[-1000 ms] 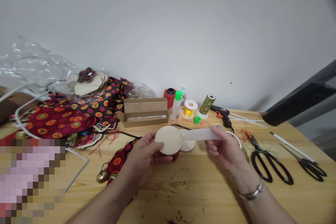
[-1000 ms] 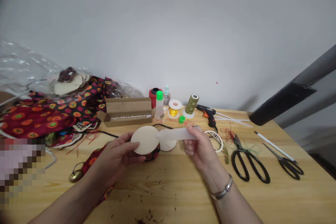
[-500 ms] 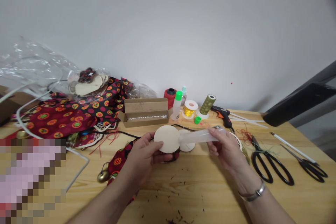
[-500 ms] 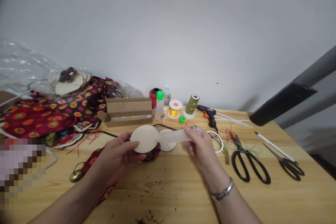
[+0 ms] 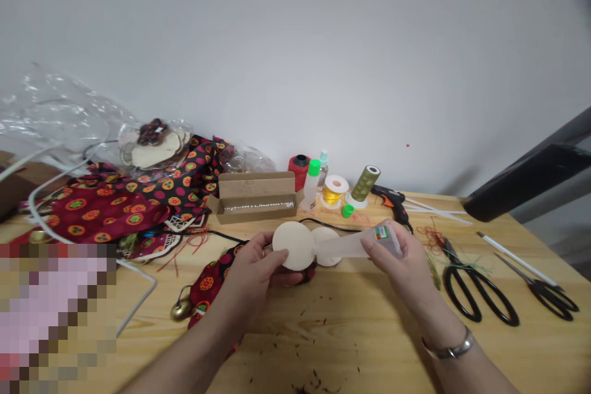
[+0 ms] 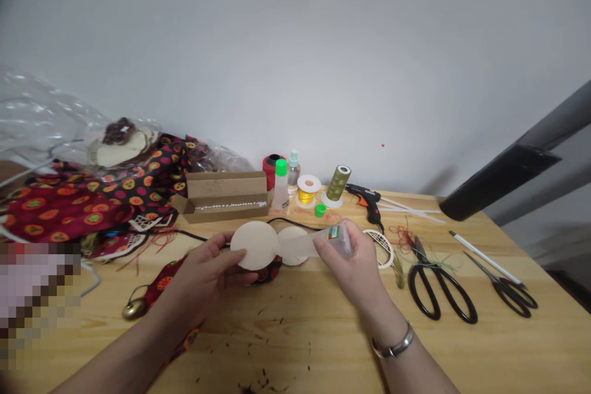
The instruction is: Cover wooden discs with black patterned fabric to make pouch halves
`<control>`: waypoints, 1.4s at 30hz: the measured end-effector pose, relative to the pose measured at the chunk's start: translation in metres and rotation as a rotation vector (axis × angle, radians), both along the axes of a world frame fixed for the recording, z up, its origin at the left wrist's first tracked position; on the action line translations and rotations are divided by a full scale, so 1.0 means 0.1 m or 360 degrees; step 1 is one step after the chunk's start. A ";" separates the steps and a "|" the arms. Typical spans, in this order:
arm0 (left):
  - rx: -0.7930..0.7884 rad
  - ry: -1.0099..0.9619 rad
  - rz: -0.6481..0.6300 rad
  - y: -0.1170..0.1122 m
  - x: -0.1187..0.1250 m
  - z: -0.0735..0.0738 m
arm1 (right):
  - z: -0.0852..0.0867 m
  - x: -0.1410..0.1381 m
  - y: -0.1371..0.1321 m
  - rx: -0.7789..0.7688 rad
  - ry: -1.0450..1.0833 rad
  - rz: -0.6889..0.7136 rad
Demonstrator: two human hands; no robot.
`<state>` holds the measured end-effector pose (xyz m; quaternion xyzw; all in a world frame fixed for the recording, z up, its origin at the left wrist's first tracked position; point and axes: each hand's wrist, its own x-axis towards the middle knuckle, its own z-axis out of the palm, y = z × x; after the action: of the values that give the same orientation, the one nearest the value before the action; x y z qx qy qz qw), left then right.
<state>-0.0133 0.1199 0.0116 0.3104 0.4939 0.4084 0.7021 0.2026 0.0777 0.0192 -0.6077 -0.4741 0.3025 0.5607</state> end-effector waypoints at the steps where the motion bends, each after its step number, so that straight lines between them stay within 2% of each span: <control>1: -0.0005 -0.0007 0.0004 0.00 0.00 0.00 | 0.01 0.00 0.00 0.0022 -0.0023 -0.0016; 7: 0.0016 0.0010 -0.0002 0.00 0.00 -0.01 | 0.06 -0.03 -0.02 -0.0015 -0.0086 0.0021; 11: 0.0034 0.0037 -0.0008 0.00 0.01 0.00 | 0.09 -0.08 -0.04 0.0047 -0.0076 -0.0029; 19: 0.0020 0.0044 -0.0007 0.01 0.02 0.02 | 0.03 -0.06 -0.04 -0.0064 0.0000 0.0062; 24: 0.0023 0.0002 -0.0031 0.00 0.00 0.01 | -0.08 -0.06 0.02 -0.0239 0.0414 0.0201; 28: 0.0021 -0.0048 -0.0082 0.00 -0.01 -0.02 | -0.14 -0.12 0.07 -0.0368 0.1052 0.0309; 31: 0.0022 -0.0066 -0.0110 0.01 -0.01 -0.04 | -0.13 -0.14 0.08 -0.0369 0.1537 0.0397; 33: 0.0020 -0.0064 -0.0117 0.00 -0.01 -0.04 | -0.09 -0.11 0.07 -0.0328 0.1739 0.0445; 38: 0.0016 -0.0039 -0.0104 -0.01 -0.01 -0.05 | 0.04 0.02 0.04 -0.0142 0.1918 0.0488; 42: 0.0025 -0.0035 -0.0104 0.00 0.00 -0.04 | 0.12 0.12 0.03 0.0086 0.1898 0.0341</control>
<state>-0.0131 0.1197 0.0075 0.3275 0.4725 0.3926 0.7179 0.2147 0.0805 0.0309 -0.2679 -0.1443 0.6336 0.7114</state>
